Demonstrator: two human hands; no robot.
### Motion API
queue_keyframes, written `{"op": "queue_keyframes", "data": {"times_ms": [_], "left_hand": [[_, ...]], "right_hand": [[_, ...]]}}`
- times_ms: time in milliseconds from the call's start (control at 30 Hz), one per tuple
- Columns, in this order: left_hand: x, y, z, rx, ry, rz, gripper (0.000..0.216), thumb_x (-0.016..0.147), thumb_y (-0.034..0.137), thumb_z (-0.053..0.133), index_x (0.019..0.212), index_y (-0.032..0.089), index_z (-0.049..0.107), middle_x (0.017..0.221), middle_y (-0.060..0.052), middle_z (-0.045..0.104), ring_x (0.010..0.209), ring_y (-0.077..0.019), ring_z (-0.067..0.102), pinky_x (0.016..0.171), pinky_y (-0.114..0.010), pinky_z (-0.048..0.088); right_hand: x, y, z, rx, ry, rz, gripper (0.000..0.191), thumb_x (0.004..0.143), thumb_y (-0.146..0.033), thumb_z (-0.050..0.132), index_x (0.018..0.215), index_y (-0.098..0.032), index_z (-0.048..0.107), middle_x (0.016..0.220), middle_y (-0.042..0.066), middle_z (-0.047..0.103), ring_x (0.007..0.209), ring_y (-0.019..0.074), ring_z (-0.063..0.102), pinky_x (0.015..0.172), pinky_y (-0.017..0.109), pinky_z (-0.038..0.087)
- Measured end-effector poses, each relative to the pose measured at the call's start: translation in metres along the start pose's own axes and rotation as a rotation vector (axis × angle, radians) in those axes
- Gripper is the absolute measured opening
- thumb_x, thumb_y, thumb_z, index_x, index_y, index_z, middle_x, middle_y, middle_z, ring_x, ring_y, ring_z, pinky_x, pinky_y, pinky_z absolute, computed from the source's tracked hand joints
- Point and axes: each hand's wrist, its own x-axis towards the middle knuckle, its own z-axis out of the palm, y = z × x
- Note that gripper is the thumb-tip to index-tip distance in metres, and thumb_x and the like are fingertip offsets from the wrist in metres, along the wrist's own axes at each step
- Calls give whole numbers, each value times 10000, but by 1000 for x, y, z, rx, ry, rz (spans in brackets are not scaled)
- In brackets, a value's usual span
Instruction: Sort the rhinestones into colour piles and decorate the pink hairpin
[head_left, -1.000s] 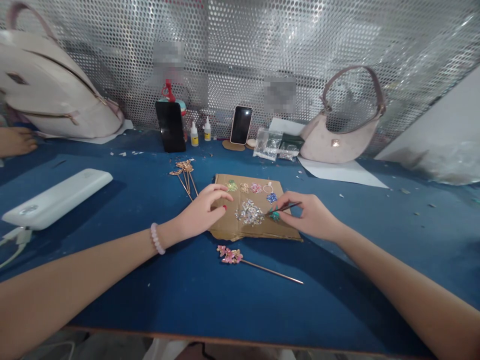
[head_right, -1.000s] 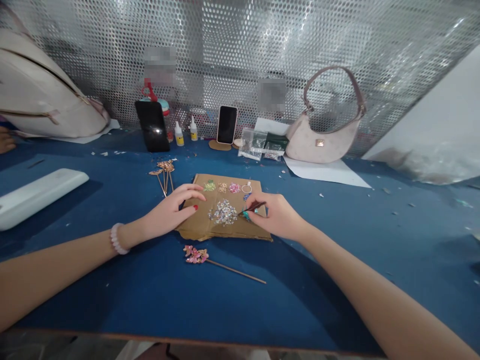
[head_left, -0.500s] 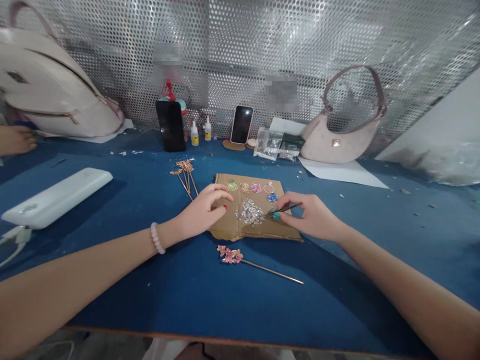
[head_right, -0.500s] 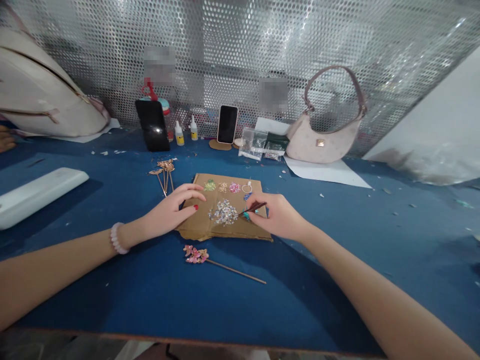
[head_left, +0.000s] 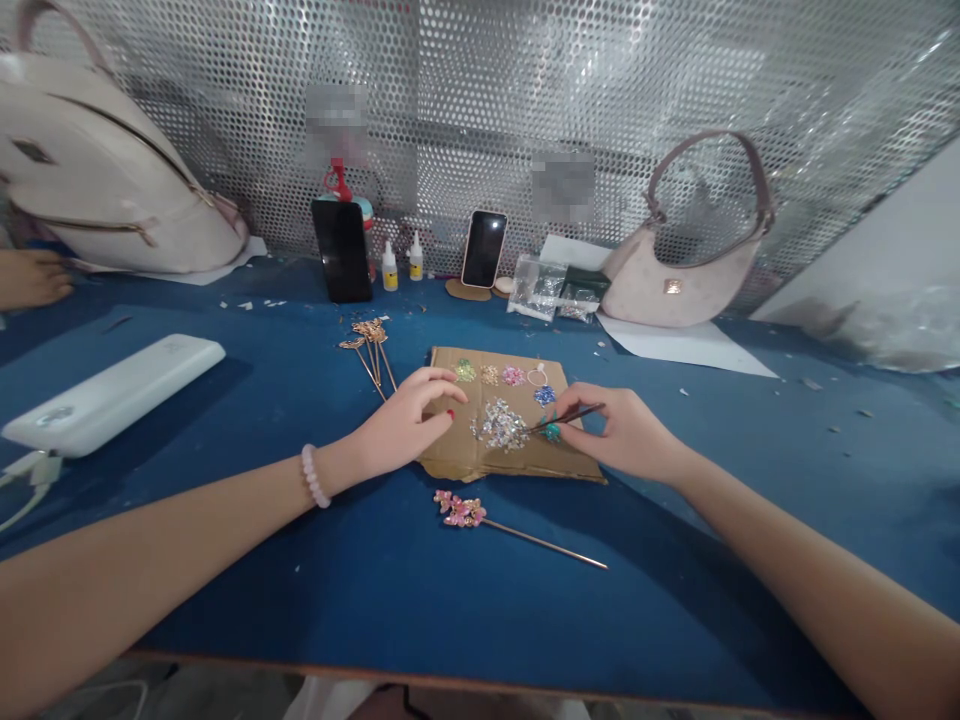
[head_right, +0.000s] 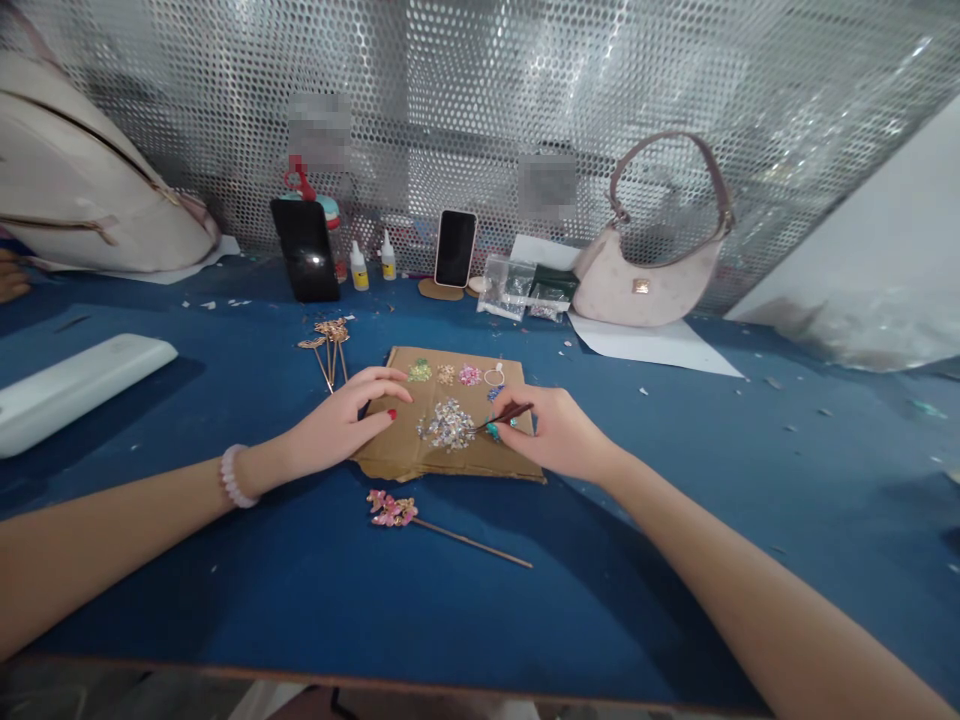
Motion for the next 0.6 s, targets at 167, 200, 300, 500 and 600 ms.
{"op": "queue_keyframes", "data": {"times_ms": [167, 200, 300, 500, 600], "left_hand": [[0, -1, 0, 8, 0, 5, 249, 834, 232, 436, 1030, 239, 589, 1317, -43, 425, 1194, -270, 447, 949, -449, 453], [0, -1, 0, 7, -2, 4, 250, 834, 231, 435, 1031, 239, 589, 1319, -44, 423, 1201, -272, 441, 948, -449, 453], [0, 0, 0, 1, -11, -2, 253, 837, 233, 433, 1039, 239, 585, 1326, -46, 417, 1212, -274, 433, 944, -444, 454], [-1, 2, -1, -8, -18, -13, 252, 839, 223, 428, 1039, 237, 581, 1327, -50, 410, 1215, -268, 433, 943, -439, 456], [0, 1, -1, -11, -15, 1, 250, 839, 229, 431, 1038, 236, 582, 1324, -50, 410, 1216, -268, 432, 950, -444, 451]], "right_hand": [[0, 0, 1, 1, -2, 11, 73, 754, -243, 544, 792, -206, 593, 799, 34, 681, 735, 169, 665, 685, 318, 522], [0, 0, 1, 4, -2, 15, 70, 751, -242, 545, 791, -207, 591, 799, 34, 680, 735, 169, 665, 683, 319, 522], [0, -1, 2, 16, -2, 32, 68, 742, -237, 549, 789, -207, 587, 797, 36, 682, 740, 175, 666, 678, 324, 523], [0, -2, 1, 22, 0, 33, 61, 741, -238, 548, 781, -207, 583, 790, 38, 682, 735, 177, 666, 707, 341, 524], [0, -2, -1, 15, -1, 37, 66, 744, -244, 548, 790, -209, 579, 802, 43, 681, 740, 180, 664, 704, 344, 523]]}}
